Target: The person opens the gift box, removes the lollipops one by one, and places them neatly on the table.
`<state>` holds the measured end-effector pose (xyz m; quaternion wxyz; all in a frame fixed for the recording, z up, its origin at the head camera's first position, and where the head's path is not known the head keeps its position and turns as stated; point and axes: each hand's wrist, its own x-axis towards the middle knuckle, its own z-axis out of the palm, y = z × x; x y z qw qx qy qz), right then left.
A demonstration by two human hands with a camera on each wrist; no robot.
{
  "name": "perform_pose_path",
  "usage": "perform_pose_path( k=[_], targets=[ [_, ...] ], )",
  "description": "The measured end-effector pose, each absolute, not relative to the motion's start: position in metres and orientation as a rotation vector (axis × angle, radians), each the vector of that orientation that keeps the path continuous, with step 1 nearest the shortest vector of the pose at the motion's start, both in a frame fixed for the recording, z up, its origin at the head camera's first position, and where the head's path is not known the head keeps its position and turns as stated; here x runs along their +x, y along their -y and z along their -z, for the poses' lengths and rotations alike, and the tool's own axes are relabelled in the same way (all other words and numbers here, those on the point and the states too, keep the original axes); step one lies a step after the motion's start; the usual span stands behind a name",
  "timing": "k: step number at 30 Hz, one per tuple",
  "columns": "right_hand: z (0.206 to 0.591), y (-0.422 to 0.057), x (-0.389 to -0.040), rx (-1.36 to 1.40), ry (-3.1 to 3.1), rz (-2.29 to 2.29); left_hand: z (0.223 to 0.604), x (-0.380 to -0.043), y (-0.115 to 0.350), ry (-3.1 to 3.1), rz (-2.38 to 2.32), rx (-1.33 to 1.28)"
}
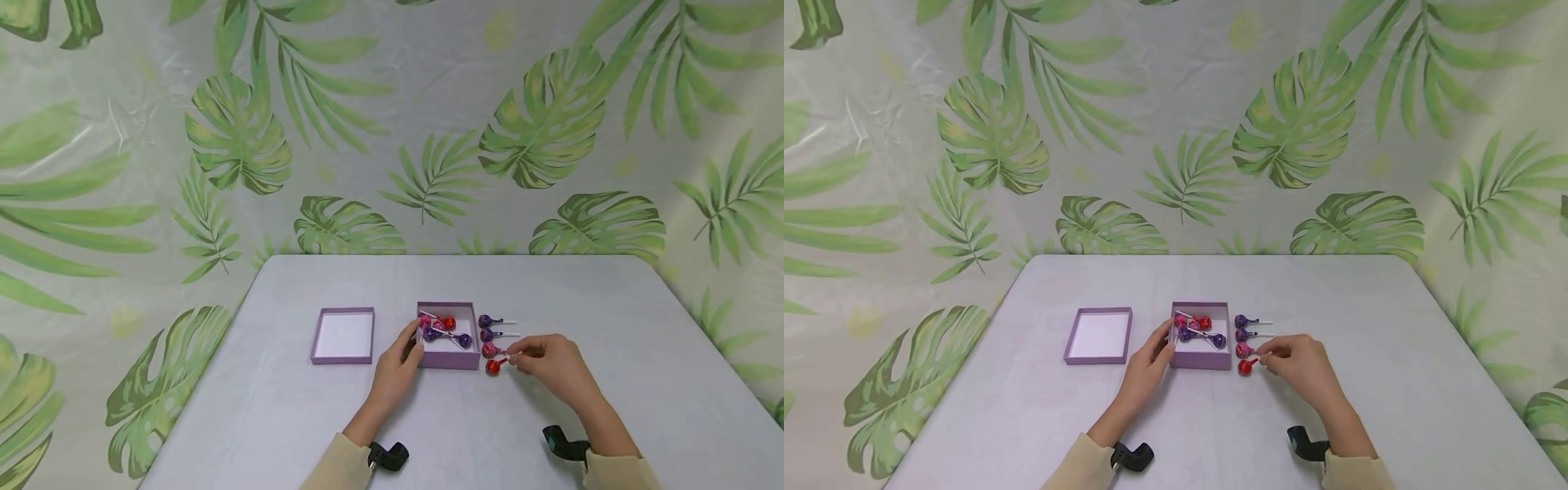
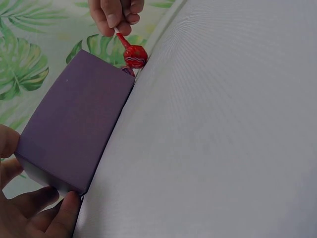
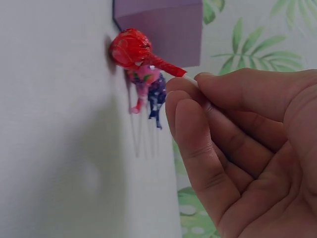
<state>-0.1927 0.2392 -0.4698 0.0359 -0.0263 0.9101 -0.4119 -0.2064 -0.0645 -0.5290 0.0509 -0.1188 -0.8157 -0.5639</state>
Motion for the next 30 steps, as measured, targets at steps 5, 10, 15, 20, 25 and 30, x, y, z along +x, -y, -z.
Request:
perform_pose_path(
  k=[5, 10, 15, 20, 25, 30],
  targets=[
    [0.477, -0.242, -0.195, -0.076, -2.808, 1.261, 0.528, -0.206, 0.065, 2.480, 1.725, -0.354],
    [0.483, -0.246, -0.198, -0.078, -2.844, 1.187, 0.529, -0.206, 0.066, 2.478, 1.722, -0.356],
    [0.488, -0.251, -0.201, -0.105, -2.867, 1.081, 0.530, -0.207, 0.066, 2.474, 1.716, -0.364],
    [0.492, -0.253, -0.206, -0.141, -2.879, 1.021, 0.531, -0.208, 0.067, 2.469, 1.708, -0.375],
    [0.492, -0.253, -0.211, -0.223, -2.919, 0.944, 0.533, -0.209, 0.067, 2.472, 1.700, -0.371],
    [0.496, -0.255, -0.214, -0.234, -2.932, 0.880, 0.534, -0.209, 0.066, 2.484, 1.687, -0.366]
  ],
)
